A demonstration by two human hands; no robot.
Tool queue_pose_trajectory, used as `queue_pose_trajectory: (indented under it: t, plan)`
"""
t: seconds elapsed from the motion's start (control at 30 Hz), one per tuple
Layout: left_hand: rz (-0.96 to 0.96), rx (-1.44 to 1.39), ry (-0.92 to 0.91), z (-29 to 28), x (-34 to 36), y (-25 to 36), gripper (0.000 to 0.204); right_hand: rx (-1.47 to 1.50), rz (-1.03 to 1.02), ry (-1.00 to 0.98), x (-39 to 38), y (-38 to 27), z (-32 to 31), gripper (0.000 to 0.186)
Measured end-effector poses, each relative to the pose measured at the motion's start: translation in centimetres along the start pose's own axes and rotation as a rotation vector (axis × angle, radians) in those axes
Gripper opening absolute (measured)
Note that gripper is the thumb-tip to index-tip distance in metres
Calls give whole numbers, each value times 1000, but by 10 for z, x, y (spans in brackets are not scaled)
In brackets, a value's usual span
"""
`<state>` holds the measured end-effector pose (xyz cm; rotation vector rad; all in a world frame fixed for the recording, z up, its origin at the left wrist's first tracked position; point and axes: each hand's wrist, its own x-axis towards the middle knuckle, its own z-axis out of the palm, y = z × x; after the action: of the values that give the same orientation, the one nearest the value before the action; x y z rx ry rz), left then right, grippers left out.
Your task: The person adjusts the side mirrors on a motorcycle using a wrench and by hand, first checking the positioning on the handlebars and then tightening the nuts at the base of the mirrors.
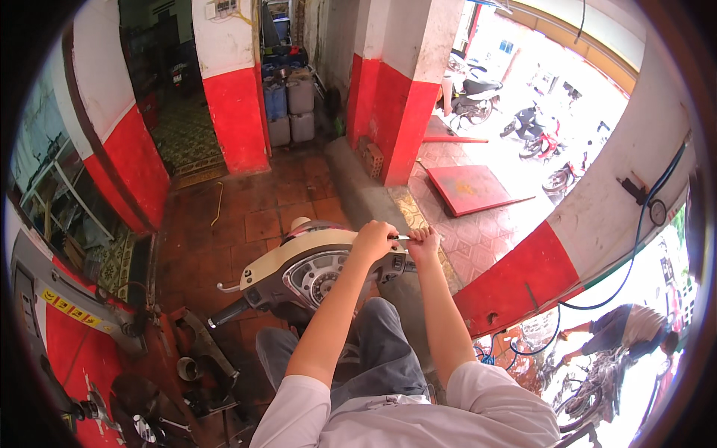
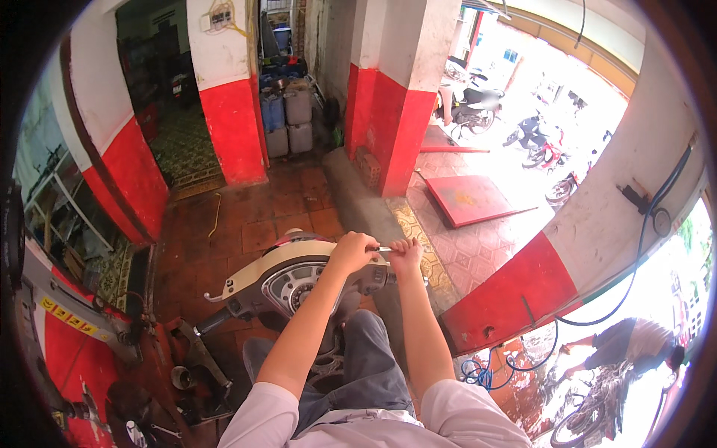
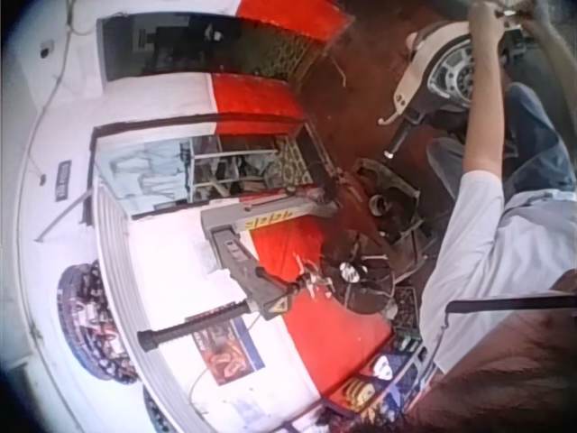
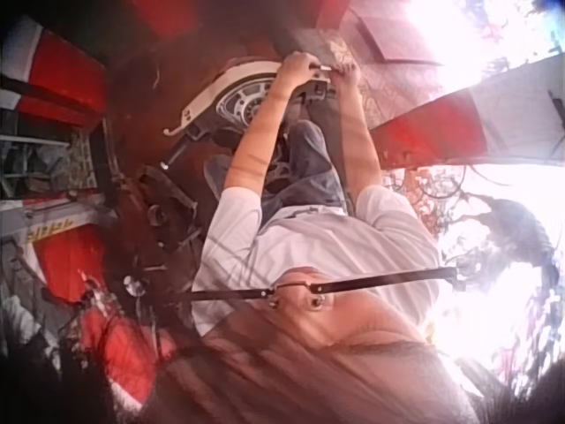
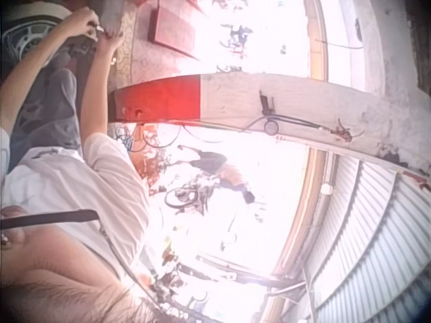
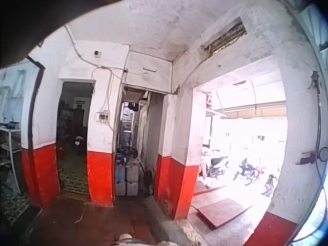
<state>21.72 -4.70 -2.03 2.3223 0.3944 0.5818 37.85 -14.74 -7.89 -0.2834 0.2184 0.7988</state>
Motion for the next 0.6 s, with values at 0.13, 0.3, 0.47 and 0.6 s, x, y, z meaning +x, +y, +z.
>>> queue_pose_trajectory:
  t: [0.13,0.3,0.47,0.6]
  plan:
    - [-6,43,35,4,-3,-5,25,-100,-241,12,-46,15,-13,40]
    - [-33,65,4,5,-3,1,23,-454,-450,-76,-91,25,-43,37]
    - [-35,34,-32,1,-3,-6,26,-702,-426,-86,-108,31,-40,33]
    - [8,10,-35,-1,-2,2,30,-467,-313,-96,-103,15,-40,31]
